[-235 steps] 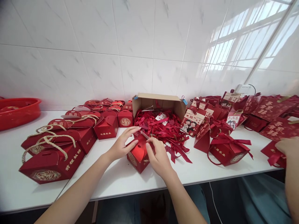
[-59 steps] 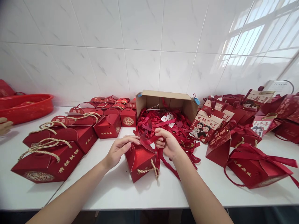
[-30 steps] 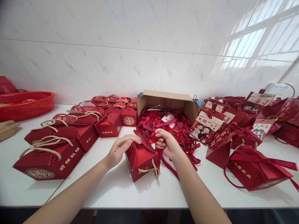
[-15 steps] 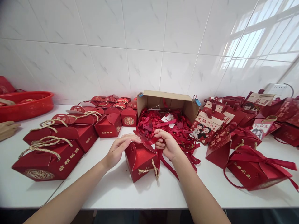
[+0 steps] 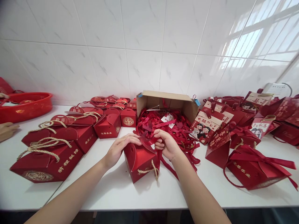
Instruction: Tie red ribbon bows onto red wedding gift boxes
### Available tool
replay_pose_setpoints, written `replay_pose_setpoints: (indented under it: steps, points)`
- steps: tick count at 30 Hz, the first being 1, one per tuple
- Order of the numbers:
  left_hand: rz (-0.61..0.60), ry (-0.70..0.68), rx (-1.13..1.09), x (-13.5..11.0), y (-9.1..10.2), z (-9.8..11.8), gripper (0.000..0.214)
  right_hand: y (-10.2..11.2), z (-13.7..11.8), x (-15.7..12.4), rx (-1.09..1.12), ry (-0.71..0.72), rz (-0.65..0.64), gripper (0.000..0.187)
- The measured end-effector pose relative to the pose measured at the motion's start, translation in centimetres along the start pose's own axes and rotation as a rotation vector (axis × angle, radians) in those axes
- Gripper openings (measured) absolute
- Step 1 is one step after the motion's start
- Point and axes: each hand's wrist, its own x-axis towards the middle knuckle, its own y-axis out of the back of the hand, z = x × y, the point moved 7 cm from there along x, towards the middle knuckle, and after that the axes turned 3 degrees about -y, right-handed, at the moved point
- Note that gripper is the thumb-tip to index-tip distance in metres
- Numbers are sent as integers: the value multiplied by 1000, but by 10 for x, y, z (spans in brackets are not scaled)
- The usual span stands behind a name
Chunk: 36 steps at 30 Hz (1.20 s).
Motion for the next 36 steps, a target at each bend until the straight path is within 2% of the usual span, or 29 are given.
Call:
replay_pose_setpoints:
  steps: [5,10,13,16,23,30,36]
  points:
    - [60,48,-80,0,2,-6,38,5,-6,3,-238,124,45,14]
    - [67,117,-33,-2,1,-13,32,7,-21,3,-536,270,103,13]
    - [74,116,-14,-2,1,-12,34,1,-37,-8,-765,442,172,12]
    - [92,117,13,-1,2,-12,35,-13,-47,-31,-939,633,242,12]
    - [54,290,-63,6,2,-22,33,-45,-18,-64,-1012,636,104,24]
    - [-13,350,-20,14,0,-18,15,-50,-15,-67,-1025,720,150,26]
    - [-76,373,-5,18,-6,-10,16,-53,-15,-72,-1069,756,201,28]
